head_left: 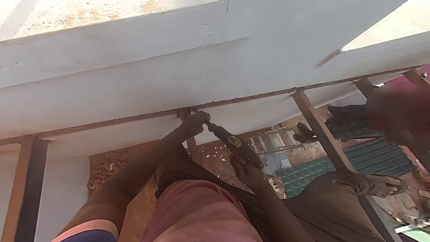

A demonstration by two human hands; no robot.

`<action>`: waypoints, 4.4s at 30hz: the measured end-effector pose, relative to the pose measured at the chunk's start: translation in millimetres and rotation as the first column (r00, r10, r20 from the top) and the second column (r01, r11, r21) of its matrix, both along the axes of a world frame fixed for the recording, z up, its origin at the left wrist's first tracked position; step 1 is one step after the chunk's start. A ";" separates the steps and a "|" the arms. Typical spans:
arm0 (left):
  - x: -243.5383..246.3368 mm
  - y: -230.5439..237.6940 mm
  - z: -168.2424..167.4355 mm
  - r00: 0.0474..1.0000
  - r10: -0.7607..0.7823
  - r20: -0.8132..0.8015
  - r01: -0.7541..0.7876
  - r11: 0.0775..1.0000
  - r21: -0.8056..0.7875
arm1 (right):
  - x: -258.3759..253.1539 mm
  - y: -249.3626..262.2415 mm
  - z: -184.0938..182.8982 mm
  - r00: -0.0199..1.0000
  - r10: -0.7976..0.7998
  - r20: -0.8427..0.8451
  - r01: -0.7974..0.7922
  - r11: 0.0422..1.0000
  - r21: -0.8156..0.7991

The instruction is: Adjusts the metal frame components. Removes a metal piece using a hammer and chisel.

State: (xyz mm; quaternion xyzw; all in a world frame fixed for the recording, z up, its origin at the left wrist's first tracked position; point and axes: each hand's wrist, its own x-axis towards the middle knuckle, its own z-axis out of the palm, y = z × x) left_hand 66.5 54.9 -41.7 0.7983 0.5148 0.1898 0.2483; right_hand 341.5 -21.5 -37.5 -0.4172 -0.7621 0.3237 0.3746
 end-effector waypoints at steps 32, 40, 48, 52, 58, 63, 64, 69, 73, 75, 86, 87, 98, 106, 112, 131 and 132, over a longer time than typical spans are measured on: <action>-5.8 -13.6 17.8 0.992 -0.055 -0.109 0.062 0.996 0.058 | 31.7 -28.9 2.2 0.975 0.030 -0.222 -0.013 0.997 0.076; -4.8 -10.0 9.6 0.996 -0.060 -0.067 0.070 0.985 0.161 | 16.1 -38.9 56.1 0.996 -0.036 -0.083 0.041 0.997 0.059; -14.9 -5.6 2.1 0.992 -0.011 -0.123 0.003 0.998 -0.065 | 1.6 -19.5 9.1 0.998 0.022 -0.058 -0.017 0.997 0.078; -13.5 -9.3 -5.4 0.993 -0.046 -0.110 0.047 0.999 0.007 | -3.9 -25.1 24.4 0.997 -0.059 0.049 0.056 0.997 0.057; -12.5 -1.1 -7.2 0.990 -0.066 -0.123 0.072 0.997 0.042 | -7.9 -3.7 -9.3 0.998 -0.001 -0.060 0.001 1.000 -0.002; -1.7 -7.6 13.2 0.997 0.065 0.033 -0.064 0.998 -0.013 | 31.2 -7.7 11.7 0.950 -0.193 -0.246 0.166 0.978 -0.125; 2.3 -9.8 15.4 0.990 0.083 0.116 -0.087 0.996 0.031 | 41.6 -5.3 14.5 0.921 -0.261 -0.288 0.213 0.959 -0.189; 28.7 -4.1 31.3 0.844 0.076 0.532 -0.146 0.985 0.090 | 95.3 7.1 10.5 0.669 -0.446 -0.594 0.350 0.895 -0.277; 53.0 9.9 51.9 0.744 0.083 0.663 -0.126 0.992 0.017 | 123.1 12.2 22.7 0.277 -0.522 -0.807 0.420 0.821 -0.387; 64.5 15.7 59.6 0.740 0.089 0.667 -0.134 0.991 0.016 | 132.8 8.0 31.3 0.089 -0.602 -0.793 0.432 0.741 -0.514; 183.6 150.8 96.6 0.904 -0.426 0.026 0.416 0.892 0.176 | 177.2 -29.2 6.9 -0.022 -0.915 -0.402 0.293 0.379 -0.878; 203.2 169.5 97.8 0.879 -0.474 -0.049 0.476 0.867 0.146 | 177.4 -31.0 -0.2 -0.014 -0.939 -0.344 0.285 0.326 -0.901; 376.1 251.7 50.0 0.340 -0.800 -0.495 0.667 0.576 -0.473 | 196.2 -1.7 35.3 0.010 -0.801 -0.598 0.495 0.524 -0.693; 385.6 253.4 11.0 0.182 -0.845 -0.502 0.607 0.498 -0.619 | 138.7 -1.4 -24.3 -0.122 -0.889 -0.440 0.458 0.343 -0.820; 380.9 250.5 4.7 0.095 -0.825 -0.558 0.546 0.512 -0.663 | 132.4 4.8 -27.8 -0.116 -0.887 -0.447 0.380 0.376 -0.845; 358.5 235.0 -8.9 0.063 -0.819 -0.571 0.533 0.511 -0.674 | 145.4 11.4 -23.7 -0.005 -0.875 -0.485 0.475 0.425 -0.771; 356.2 237.5 -10.2 0.079 -0.827 -0.556 0.548 0.502 -0.669 | 146.0 5.1 -15.2 -0.078 -0.816 -0.572 0.616 0.412 -0.671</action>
